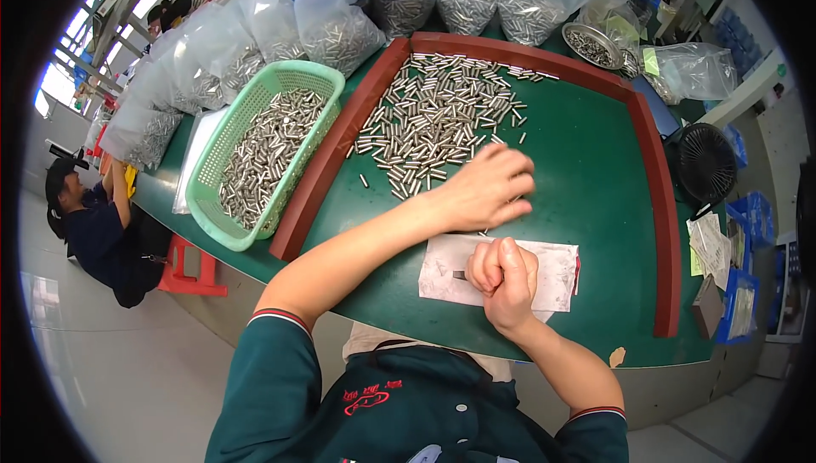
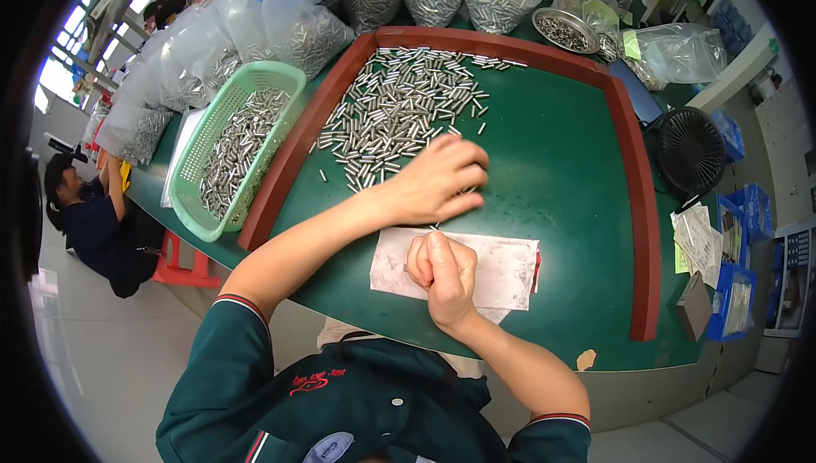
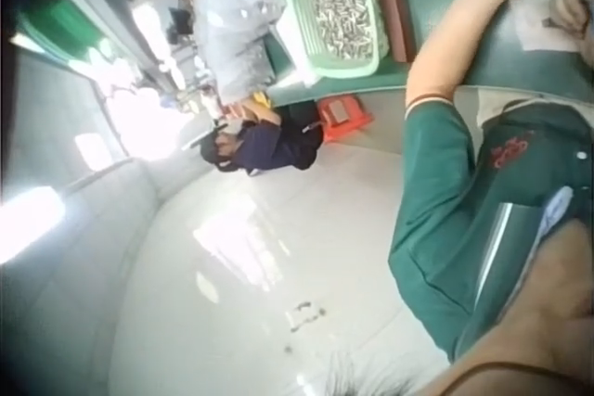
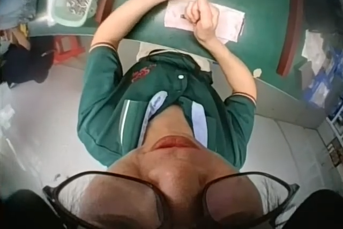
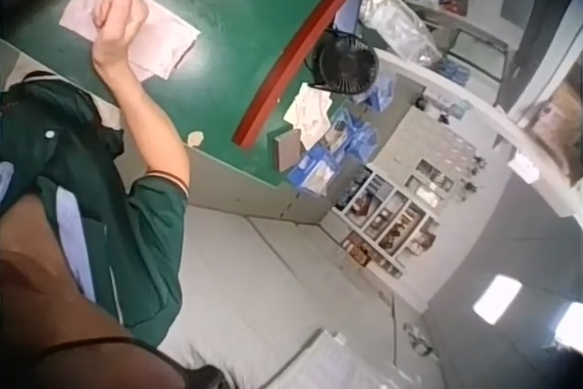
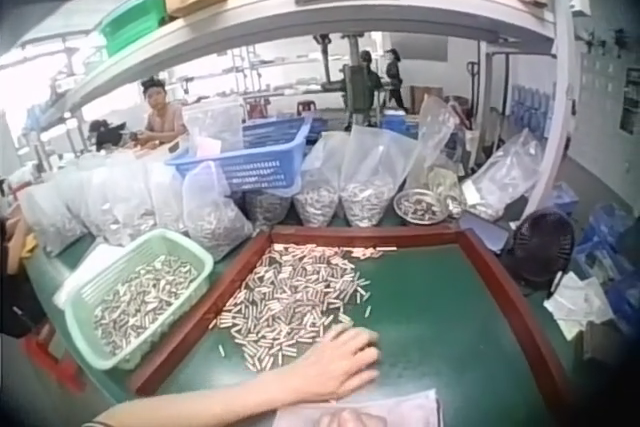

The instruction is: The worker sorts small metal pins and then manually assembles them into gold-colored metal sleeves on a factory workbench.

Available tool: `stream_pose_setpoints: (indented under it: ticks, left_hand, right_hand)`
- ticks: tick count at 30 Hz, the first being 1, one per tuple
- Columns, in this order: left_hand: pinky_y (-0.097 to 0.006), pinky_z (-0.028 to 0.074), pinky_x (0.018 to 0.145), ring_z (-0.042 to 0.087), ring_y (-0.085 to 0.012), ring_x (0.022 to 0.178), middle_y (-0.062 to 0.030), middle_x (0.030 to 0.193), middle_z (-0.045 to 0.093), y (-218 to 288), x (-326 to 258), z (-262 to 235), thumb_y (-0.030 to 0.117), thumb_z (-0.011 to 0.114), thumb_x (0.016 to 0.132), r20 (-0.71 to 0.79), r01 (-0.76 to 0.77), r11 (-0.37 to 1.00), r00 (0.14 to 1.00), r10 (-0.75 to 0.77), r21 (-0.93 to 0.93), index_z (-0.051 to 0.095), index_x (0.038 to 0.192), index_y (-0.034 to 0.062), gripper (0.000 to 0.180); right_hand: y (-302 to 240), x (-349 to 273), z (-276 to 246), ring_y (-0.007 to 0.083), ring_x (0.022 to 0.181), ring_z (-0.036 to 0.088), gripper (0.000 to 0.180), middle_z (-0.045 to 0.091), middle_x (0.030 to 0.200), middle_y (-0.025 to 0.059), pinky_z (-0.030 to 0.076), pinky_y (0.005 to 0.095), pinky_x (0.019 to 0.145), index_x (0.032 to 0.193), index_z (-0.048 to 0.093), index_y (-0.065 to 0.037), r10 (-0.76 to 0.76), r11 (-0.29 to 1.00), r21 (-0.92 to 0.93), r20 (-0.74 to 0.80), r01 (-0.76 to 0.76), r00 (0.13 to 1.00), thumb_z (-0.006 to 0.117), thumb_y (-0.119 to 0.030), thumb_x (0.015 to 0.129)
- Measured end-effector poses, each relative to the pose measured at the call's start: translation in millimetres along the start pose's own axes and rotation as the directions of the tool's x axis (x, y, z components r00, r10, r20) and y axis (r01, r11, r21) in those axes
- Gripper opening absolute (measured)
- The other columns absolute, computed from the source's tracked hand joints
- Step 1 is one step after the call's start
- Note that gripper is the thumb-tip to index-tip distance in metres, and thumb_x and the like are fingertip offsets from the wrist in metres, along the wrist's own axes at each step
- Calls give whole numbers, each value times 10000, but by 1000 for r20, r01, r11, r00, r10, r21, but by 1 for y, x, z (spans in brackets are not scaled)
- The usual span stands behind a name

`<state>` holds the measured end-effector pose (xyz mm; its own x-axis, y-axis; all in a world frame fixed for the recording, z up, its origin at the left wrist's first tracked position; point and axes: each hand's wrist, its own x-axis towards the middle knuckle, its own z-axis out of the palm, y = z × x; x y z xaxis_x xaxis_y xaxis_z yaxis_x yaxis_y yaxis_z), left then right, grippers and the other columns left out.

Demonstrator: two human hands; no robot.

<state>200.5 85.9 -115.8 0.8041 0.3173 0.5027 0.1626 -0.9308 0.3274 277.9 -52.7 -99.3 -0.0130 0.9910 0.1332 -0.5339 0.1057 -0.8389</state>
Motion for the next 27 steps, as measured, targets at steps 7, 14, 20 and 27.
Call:
stream_pose_setpoints:
  ticks: [7, 14, 20, 27]
  left_hand:
    - [-480, 325, 958, 494, -254, 936, -80, 888, 499, -45, -2, -9, 106, 570, 756, -55, 79, 940, 996, -64, 332, 538, 823, 83, 77]
    - [-448, 327, 958, 515, -238, 973, -58, 937, 530, -91, -6, -40, 114, 574, 812, -70, 176, 857, 984, -162, 485, 546, 893, 87, 90]
    - [-404, 393, 804, 514, -292, 906, -102, 912, 533, -70, 17, -21, 108, 608, 770, -315, 275, 893, 935, -162, 356, 561, 823, 51, 90]
    - [-397, 379, 848, 496, -274, 893, -105, 867, 482, -44, 58, 34, 177, 614, 780, -50, -28, 983, 998, 37, 183, 516, 832, 59, 162]
  right_hand:
    - [0, -2, 2, 105, 432, 249, 442, 330, 481, 38, 240, 259, 426, 566, 322, -71, -5, 1000, -13, 11, 5, 1000, 314, -230, 979]
    - [1, -1, 1, 103, 435, 255, 440, 334, 484, 35, 242, 257, 428, 567, 320, -71, -4, 1000, 11, 14, 4, 1000, 321, -228, 978]
    - [-2, 0, 0, 104, 443, 265, 446, 334, 485, 34, 244, 254, 433, 560, 320, -68, -24, 999, -26, 3, 24, 1000, 324, -226, 978]
    - [-1, -1, 1, 102, 432, 258, 445, 330, 483, 36, 239, 250, 420, 561, 322, -68, 16, 1000, 21, -6, -16, 1000, 328, -228, 977]
